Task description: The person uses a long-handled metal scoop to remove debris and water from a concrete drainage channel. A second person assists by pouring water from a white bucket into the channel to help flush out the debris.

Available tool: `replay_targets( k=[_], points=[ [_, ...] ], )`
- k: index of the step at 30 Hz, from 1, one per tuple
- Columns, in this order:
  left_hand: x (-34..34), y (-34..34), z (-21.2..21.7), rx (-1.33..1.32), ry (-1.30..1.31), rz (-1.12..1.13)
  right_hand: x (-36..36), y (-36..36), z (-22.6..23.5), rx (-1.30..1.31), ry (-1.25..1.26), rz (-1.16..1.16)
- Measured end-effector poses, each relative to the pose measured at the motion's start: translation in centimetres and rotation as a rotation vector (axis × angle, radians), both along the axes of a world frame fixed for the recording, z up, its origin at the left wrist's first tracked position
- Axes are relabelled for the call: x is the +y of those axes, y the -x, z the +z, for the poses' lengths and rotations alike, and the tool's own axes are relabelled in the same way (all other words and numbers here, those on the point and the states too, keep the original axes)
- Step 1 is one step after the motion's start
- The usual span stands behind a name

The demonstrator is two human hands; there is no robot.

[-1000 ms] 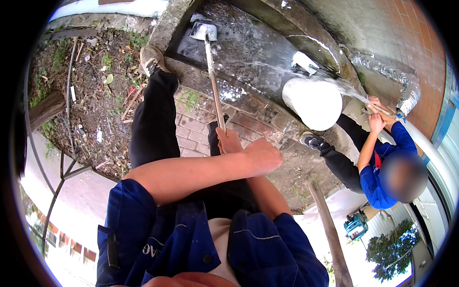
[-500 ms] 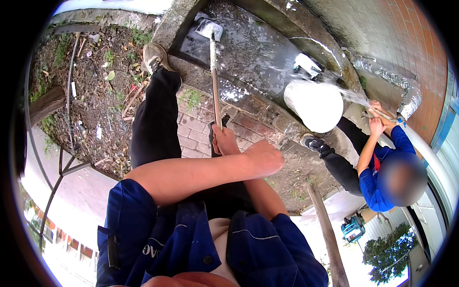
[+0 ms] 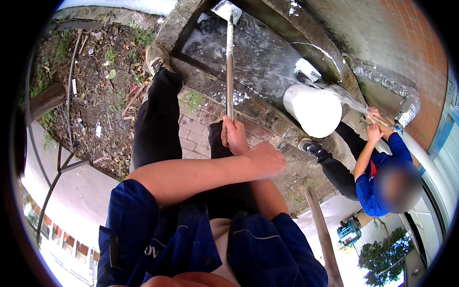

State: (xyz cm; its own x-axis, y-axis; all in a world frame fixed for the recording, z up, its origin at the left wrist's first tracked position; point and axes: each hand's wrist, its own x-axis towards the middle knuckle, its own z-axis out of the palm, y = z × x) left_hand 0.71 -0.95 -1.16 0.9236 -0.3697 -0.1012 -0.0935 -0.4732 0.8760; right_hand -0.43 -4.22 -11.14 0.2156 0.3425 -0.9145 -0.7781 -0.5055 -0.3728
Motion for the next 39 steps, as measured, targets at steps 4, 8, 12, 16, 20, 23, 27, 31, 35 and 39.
replay_targets(
  k=[4,8,12,16,20,23,27,31,35,39],
  points=[
    [-0.1,-0.1,-0.2,0.001,-0.002,0.007,-2.6,0.5,2.0,-0.053,0.178,0.156],
    [0.1,-0.2,0.2,0.014,-0.020,-0.008,-4.7,2.5,0.6,-0.088,0.232,0.131],
    [0.9,-0.1,0.9,0.022,-0.052,-0.064,-4.3,3.1,-0.9,0.003,0.222,0.156],
    [1.1,0.0,1.0,0.045,-0.063,-0.066,-2.5,3.0,-4.4,-0.026,0.050,0.253],
    [0.4,0.1,0.6,0.055,-0.056,-0.052,2.3,0.8,-6.0,-0.169,0.106,0.312],
    [0.8,-0.2,0.6,0.055,-0.083,-0.046,2.0,0.9,-6.0,-0.246,0.152,0.316],
    [1.3,0.0,0.7,0.051,-0.060,-0.066,-2.6,1.9,-3.9,-0.368,0.178,0.372],
    [0.9,0.1,0.8,0.050,-0.021,-0.060,-5.0,1.5,-2.1,-0.385,0.216,0.380],
    [1.0,-0.3,0.8,0.018,-0.035,-0.068,-8.3,0.7,-4.6,-0.588,0.281,0.563],
    [0.7,-0.1,0.5,0.017,-0.033,-0.053,-9.4,0.6,-5.6,-0.659,0.281,0.670]
  ],
)
